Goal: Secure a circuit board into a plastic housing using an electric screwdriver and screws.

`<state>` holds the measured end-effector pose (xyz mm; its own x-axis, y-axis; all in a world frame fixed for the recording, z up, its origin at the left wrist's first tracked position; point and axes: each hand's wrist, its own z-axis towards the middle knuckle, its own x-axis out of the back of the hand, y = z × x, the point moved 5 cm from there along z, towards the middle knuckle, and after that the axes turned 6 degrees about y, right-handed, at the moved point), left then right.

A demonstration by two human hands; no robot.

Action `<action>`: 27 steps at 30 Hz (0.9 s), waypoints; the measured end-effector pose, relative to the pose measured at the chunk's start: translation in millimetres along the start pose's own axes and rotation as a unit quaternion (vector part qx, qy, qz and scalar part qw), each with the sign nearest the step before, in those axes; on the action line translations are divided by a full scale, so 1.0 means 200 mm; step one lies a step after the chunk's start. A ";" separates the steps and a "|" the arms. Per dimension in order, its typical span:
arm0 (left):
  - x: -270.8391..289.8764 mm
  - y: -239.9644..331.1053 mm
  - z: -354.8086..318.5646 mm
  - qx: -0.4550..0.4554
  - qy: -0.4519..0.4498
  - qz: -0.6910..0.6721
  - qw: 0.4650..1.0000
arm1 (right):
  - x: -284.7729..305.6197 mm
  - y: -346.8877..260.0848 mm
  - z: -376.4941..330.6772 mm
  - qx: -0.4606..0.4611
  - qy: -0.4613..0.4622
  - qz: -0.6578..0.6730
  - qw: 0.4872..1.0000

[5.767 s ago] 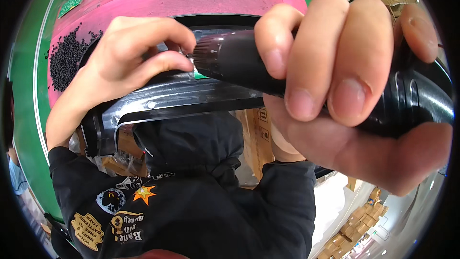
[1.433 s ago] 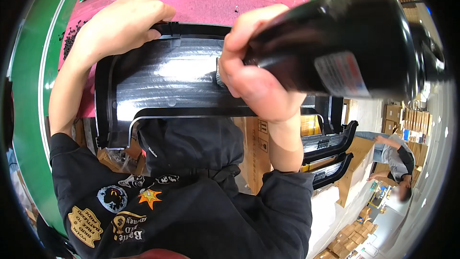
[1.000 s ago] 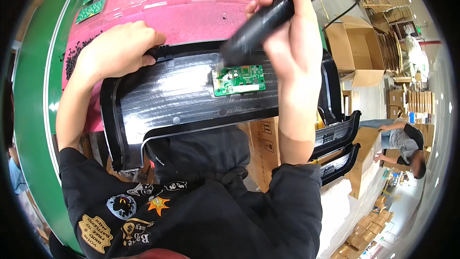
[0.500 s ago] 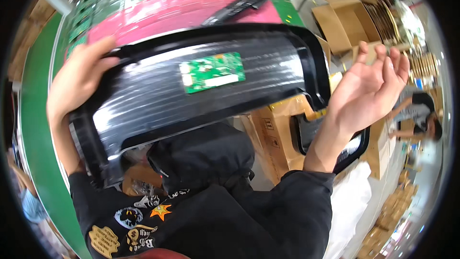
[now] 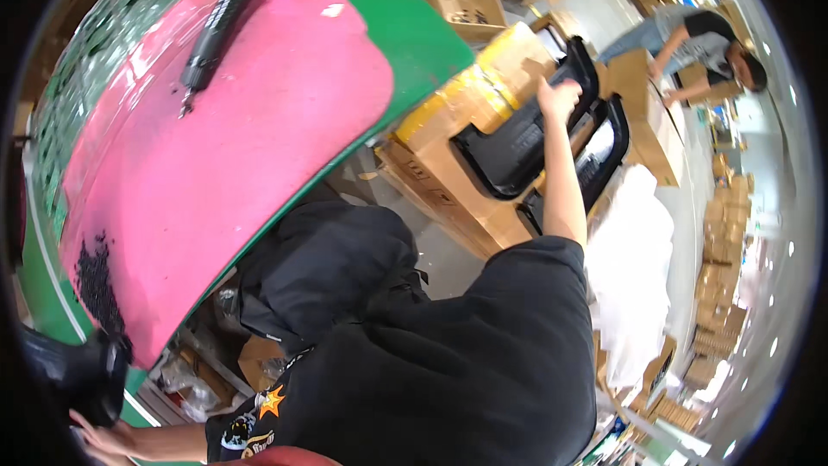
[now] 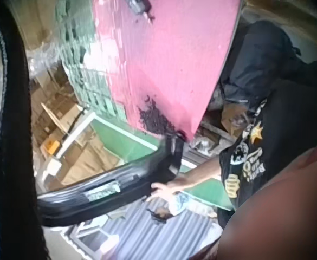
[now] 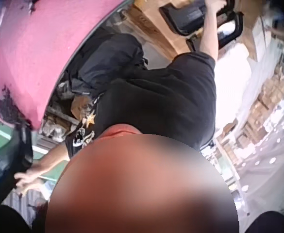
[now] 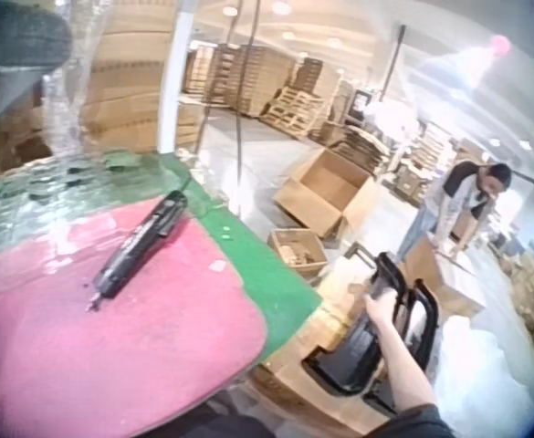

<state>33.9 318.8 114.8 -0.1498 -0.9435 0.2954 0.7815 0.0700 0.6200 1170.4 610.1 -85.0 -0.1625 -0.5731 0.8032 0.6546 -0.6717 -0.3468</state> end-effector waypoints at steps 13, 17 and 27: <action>-0.04 -0.02 -0.24 0.368 -0.039 -0.502 0.782 | -0.28 0.33 -0.04 0.026 -0.156 -0.029 0.987; -0.05 -0.09 -0.27 0.377 -0.148 -0.583 0.704 | -0.02 0.21 -0.01 0.048 -0.102 0.091 0.989; -0.24 -0.19 -0.27 0.409 0.325 -0.285 0.804 | 0.85 -0.68 -0.44 0.372 0.041 0.214 0.903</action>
<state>44.2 344.7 37.7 0.2131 -0.8490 -0.4836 -0.0019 -0.4953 0.8687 989.2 562.0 56.4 0.1878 -0.7585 0.6241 0.9800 0.1017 -0.1713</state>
